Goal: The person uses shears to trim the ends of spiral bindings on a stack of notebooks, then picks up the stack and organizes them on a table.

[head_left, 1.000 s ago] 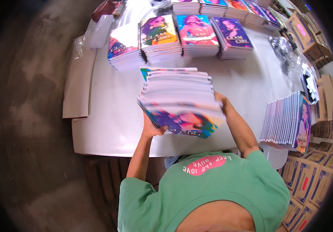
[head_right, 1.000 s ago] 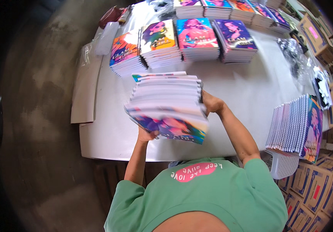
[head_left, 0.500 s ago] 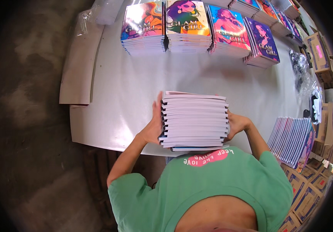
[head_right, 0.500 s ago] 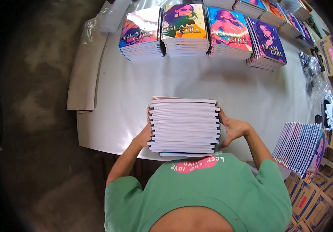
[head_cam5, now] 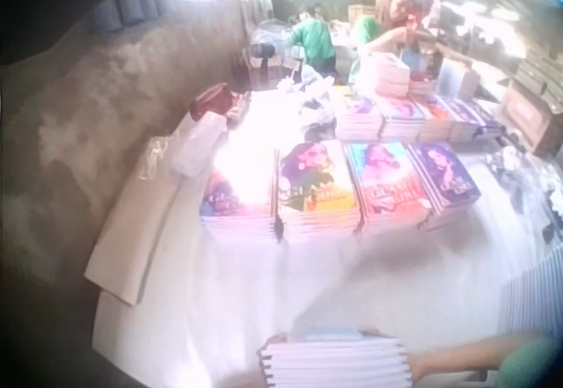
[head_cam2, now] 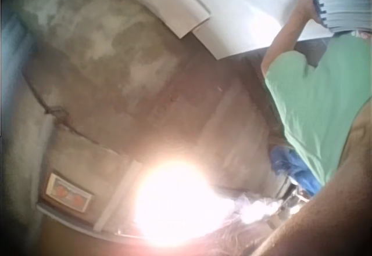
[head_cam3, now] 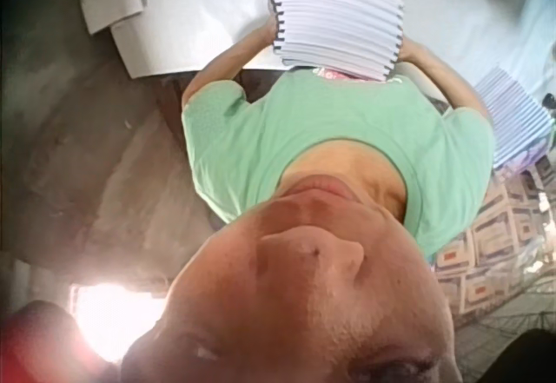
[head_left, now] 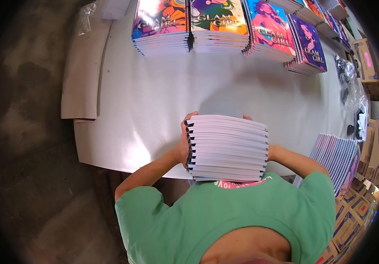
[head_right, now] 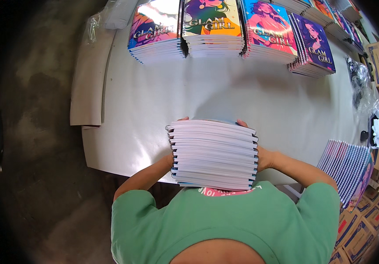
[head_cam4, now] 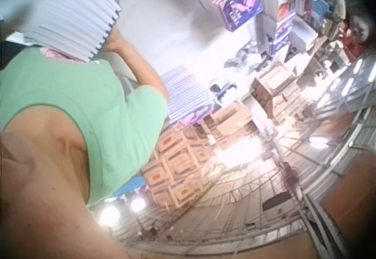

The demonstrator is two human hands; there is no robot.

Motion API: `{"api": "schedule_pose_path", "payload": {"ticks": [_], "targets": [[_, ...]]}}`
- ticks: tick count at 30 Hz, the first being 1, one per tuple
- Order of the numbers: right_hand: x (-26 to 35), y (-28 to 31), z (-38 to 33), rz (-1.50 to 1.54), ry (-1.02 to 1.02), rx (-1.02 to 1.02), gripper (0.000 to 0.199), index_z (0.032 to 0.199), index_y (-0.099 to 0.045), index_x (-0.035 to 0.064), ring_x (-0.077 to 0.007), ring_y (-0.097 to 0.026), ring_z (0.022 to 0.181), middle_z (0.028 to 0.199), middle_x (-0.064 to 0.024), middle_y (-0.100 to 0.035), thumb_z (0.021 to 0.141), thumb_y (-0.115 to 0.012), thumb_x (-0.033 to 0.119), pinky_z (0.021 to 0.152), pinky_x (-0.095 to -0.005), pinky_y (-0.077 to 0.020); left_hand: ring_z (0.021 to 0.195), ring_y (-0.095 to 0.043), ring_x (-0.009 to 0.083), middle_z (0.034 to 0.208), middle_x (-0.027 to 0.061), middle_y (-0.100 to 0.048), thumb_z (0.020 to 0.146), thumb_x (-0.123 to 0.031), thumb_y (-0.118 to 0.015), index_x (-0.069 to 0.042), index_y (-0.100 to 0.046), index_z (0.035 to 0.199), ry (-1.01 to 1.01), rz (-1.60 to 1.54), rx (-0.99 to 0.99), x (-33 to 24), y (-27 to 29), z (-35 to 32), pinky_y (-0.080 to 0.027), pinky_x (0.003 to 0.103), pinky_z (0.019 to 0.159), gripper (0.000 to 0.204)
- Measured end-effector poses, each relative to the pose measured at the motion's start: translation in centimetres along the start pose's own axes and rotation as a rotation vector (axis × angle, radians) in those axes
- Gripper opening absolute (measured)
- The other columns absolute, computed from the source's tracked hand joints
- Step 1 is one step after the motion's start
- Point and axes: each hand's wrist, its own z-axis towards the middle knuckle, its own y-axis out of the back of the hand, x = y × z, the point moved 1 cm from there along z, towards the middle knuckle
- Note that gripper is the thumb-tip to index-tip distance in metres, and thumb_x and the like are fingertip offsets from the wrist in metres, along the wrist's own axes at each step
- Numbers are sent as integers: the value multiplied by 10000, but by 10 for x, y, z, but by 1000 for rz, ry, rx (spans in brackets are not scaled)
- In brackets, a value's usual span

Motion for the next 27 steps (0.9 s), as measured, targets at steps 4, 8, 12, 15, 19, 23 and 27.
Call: {"api": "schedule_pose_path", "payload": {"ticks": [4, 8, 12, 15, 19, 23, 27], "targets": [[6, -8, -6, 189, -223, 200, 868, 1419, -247, 94, -258, -367, 1253, 1356, -131, -399, 665, -660, 211, 1029, -366, -320, 1367, -98, 344, 1445, 209, -124, 479, -472, -760, 1, 13, 1438, -76, 23, -87, -14, 3, 6, -87, 431, 1103, 1319], [12, -17, -3, 437, -442, 354, 870, 1424, -233, 105, -241, -404, 1221, 1327, -112, -425, 650, -628, 154, 1006, -353, -351, 1371, -104, 337, 1446, 204, -147, 483, -447, -752, 11, 18, 1445, -167, 30, -153, -33, 26, 15, -111, 429, 1104, 1315], [12, -13, 34, 749, -580, 242, 878, 1428, -219, 117, -225, -442, 1190, 1298, -92, -451, 634, -595, 97, 984, -341, -382, 1287, -287, 279, 1405, 171, -262, 579, -304, -642, -59, -31, 1467, 310, -345, -156, -61, 80, 30, -227, 363, 1069, 1105], [3, -8, 99, 1243, -750, -103, 902, 1427, -204, 100, -207, -503, 1100, 1209, -68, -517, 596, -541, 9, 964, -345, -407, 1138, -484, 238, 1303, 146, -419, 699, -260, -538, -125, -109, 1465, 544, -618, -300, -87, 118, 53, -425, 339, 934, 889], [-36, -22, 159, 1438, -785, -119, 277, 880, -582, 35, -184, -540, 917, 924, -54, -602, 617, -502, 62, 865, -317, -420, 738, -635, 202, 895, 100, -627, 766, -356, -494, -31, -536, 1107, 756, -647, -398, -83, 159, 78, -536, 304, 676, 472], [-34, -20, 210, 1504, -817, -156, 246, 849, -580, 52, -206, -565, 816, 866, -59, -612, 617, -510, 92, 809, -330, -458, 701, -640, 194, 841, 86, -642, 753, -405, -521, -53, -575, 1027, 758, -635, -443, -54, 190, 84, -537, 300, 677, 450], [-48, -25, 223, 1522, -848, -196, 218, 825, -584, 66, -202, -578, 764, 808, -55, -610, 624, -515, 118, 759, -328, -479, 717, -637, 188, 864, 82, -642, 755, -416, -532, -60, -573, 1042, 765, -693, -414, -42, 204, 87, -538, 320, 686, 459]]}}
